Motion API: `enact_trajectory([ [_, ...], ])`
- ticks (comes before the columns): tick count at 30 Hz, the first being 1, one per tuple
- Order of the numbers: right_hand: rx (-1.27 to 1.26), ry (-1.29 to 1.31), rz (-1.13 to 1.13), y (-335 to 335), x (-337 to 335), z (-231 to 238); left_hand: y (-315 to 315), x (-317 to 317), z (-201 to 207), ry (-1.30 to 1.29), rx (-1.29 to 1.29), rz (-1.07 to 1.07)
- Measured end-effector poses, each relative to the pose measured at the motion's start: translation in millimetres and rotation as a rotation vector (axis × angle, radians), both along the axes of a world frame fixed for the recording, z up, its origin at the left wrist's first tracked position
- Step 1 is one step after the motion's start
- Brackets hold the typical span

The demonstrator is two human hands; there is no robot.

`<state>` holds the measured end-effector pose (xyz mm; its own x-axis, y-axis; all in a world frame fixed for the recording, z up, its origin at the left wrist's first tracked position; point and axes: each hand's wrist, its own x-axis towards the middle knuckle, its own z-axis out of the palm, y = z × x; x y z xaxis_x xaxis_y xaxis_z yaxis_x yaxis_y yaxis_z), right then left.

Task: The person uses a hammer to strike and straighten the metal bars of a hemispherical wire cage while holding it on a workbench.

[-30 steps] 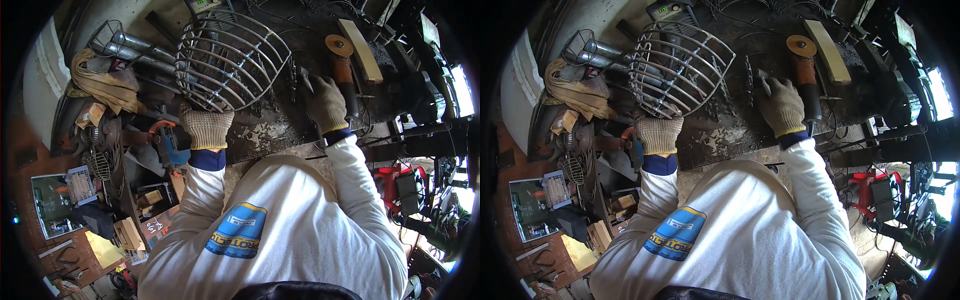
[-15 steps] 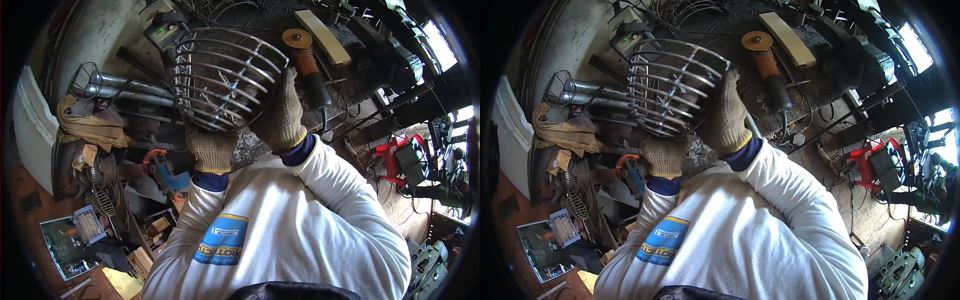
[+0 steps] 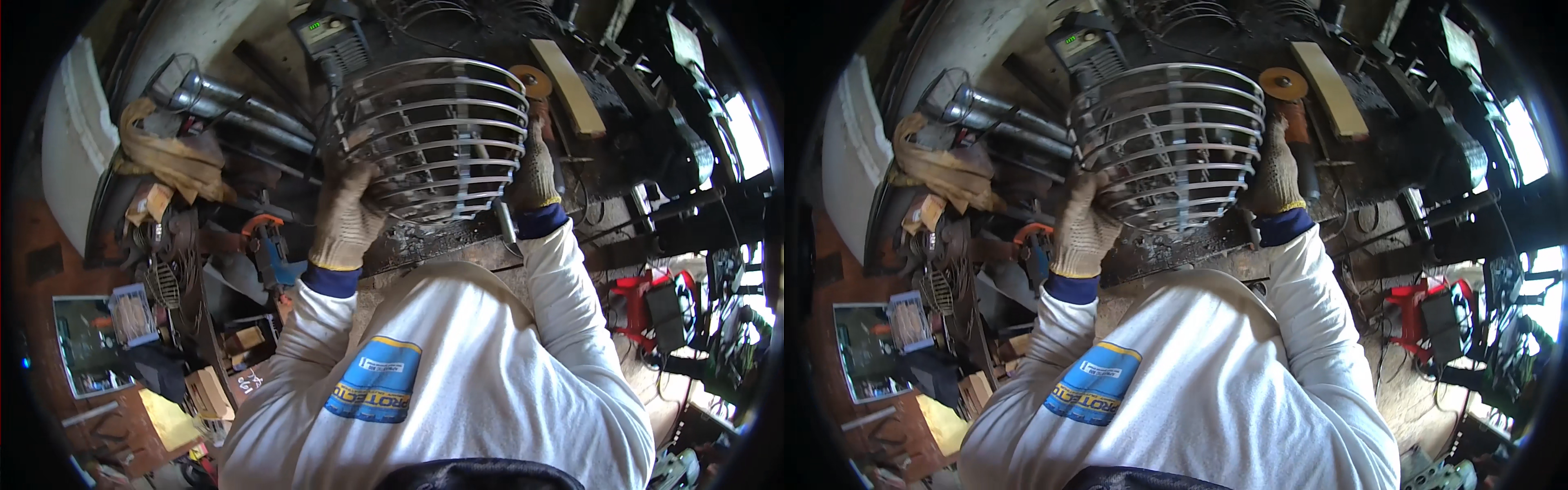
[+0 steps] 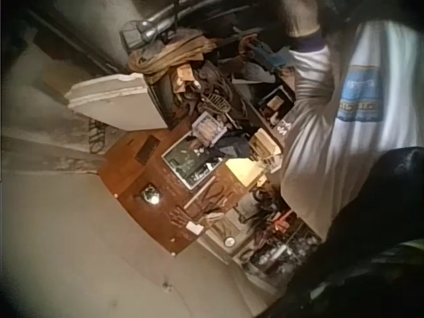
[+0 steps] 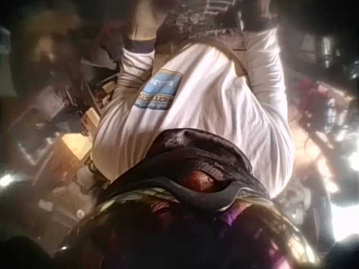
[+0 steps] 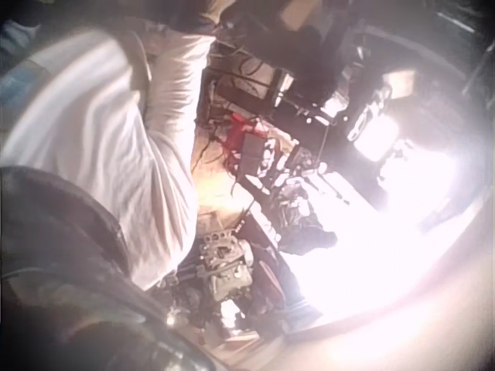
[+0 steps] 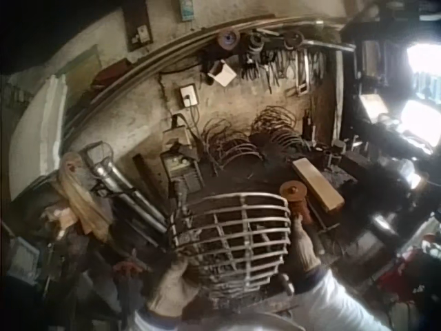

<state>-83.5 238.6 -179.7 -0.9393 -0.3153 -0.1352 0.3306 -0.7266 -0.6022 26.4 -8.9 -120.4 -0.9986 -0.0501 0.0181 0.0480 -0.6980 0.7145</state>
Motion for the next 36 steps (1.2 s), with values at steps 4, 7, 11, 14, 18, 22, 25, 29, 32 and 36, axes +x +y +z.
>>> enact_trajectory([
  [4, 0.114, 0.229, 0.020, -7, 5, -28, 32, 8, 29, 0.090, -0.131, 0.017],
  [7, 0.131, 0.206, 0.078, -11, 11, -32, 35, 17, 46, 0.010, -0.120, -0.015],
  [11, 0.152, 0.185, 0.131, -13, 11, -33, 26, 16, 25, 0.288, -0.625, 0.069],
  [14, 0.163, 0.164, 0.150, -14, 17, -36, 23, 19, 20, 0.521, -1.320, 0.429],
  [18, 0.170, 0.158, 0.160, -12, 21, -37, 22, 22, 25, 0.351, -1.003, 0.239],
  [22, 0.167, 0.142, 0.144, -4, 19, -38, 41, 25, 52, -0.004, 0.062, -0.378],
  [25, 0.157, 0.108, 0.173, 2, 12, -38, 14, 31, 43, -0.120, -0.451, -0.089],
  [29, 0.274, -0.033, 0.116, -10, 0, -13, -11, 18, 60, 0.109, -0.634, 0.042],
  [32, 0.189, -0.117, 0.200, -11, -27, -10, -48, -6, 70, 0.212, -0.928, -0.336],
  [36, 0.883, 0.024, 0.237, -9, -15, 77, -60, -7, 64, 0.136, -1.036, -0.477],
])
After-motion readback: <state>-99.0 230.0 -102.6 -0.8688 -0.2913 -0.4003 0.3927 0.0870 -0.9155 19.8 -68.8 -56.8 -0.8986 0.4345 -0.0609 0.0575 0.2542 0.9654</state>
